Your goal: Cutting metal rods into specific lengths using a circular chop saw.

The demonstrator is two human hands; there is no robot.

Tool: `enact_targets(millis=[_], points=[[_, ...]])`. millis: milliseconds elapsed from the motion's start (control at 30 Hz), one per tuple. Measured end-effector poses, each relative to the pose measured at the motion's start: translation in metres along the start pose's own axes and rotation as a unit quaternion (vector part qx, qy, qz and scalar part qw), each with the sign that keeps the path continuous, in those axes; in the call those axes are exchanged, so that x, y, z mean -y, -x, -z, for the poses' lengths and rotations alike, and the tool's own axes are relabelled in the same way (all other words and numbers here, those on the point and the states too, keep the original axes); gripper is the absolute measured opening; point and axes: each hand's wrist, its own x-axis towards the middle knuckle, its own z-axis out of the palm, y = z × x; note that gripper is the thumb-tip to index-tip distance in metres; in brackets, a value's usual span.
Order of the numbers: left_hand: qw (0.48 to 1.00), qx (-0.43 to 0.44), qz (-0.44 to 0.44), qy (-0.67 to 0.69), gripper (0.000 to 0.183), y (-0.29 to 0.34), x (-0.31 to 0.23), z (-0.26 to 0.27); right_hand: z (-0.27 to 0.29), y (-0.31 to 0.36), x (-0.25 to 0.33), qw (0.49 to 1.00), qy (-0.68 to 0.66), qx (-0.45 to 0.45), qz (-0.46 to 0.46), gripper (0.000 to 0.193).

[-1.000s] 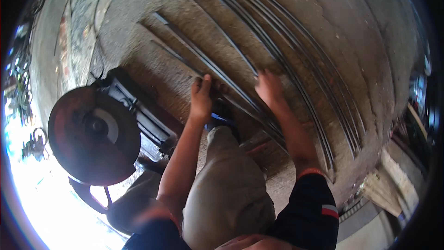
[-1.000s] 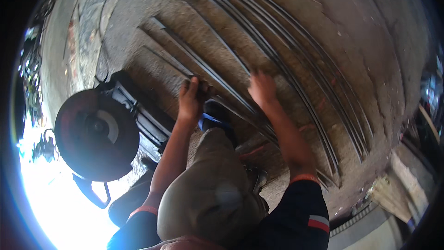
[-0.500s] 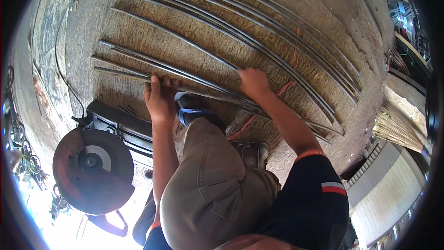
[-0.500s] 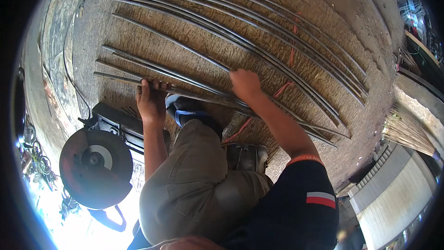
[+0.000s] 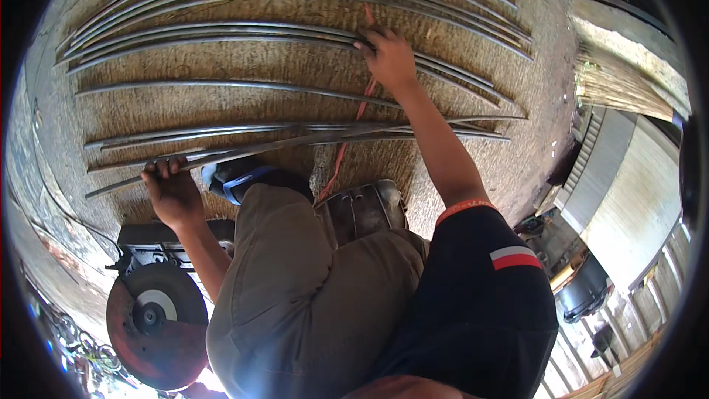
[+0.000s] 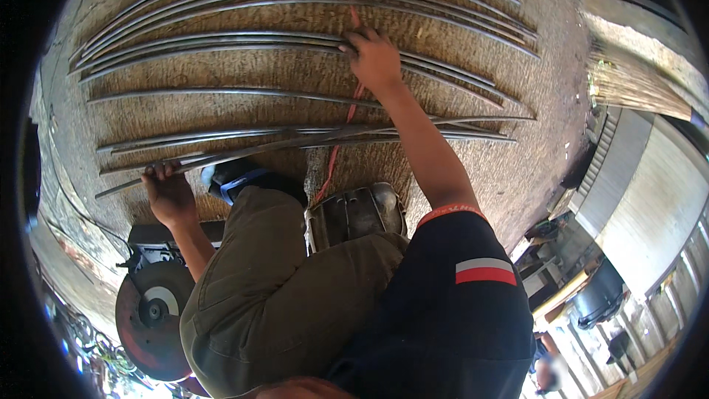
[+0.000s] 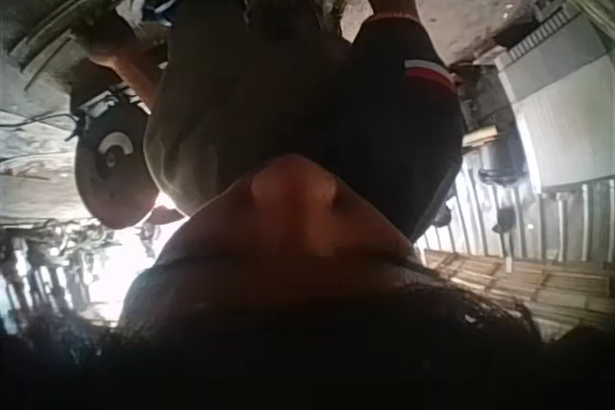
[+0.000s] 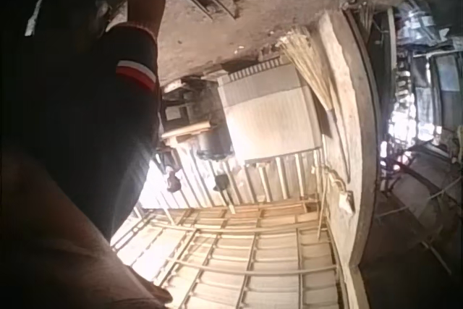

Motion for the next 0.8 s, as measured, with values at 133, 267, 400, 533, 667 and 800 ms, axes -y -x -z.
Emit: enact_targets(millis=[133, 267, 400, 533, 667, 800], points=[[0.999, -0.02, -0.013, -0.025, 0.027, -0.014, -0.006, 0.002, -0.009, -0.007, -0.005, 0.999, -0.008, 0.046, -0.007, 0.03], [0.996, -0.075, -0.037, -0.041, 0.027, -0.036, -0.031, 0.018, -0.015, -0.005, -0.004, 0.998, -0.045, 0.045, -0.018, 0.026], [0.986, -0.143, -0.043, -0.072, 0.03, -0.065, -0.054, 0.043, 0.014, 0.018, -0.021, 0.996, -0.063, 0.034, -0.052, 0.025], [0.977, -0.171, -0.032, -0.125, 0.037, -0.08, -0.105, 0.073, 0.044, 0.074, -0.066, 0.991, -0.055, -0.025, -0.115, 0.026], [0.995, -0.078, -0.002, -0.057, 0.038, -0.089, -0.151, 0.099, 0.057, 0.142, -0.124, 0.977, 0.009, 0.012, -0.213, 0.028], [0.996, -0.063, -0.001, -0.065, 0.038, -0.093, -0.148, 0.094, 0.055, 0.175, -0.162, 0.94, -0.004, -0.015, -0.34, 0.034]])
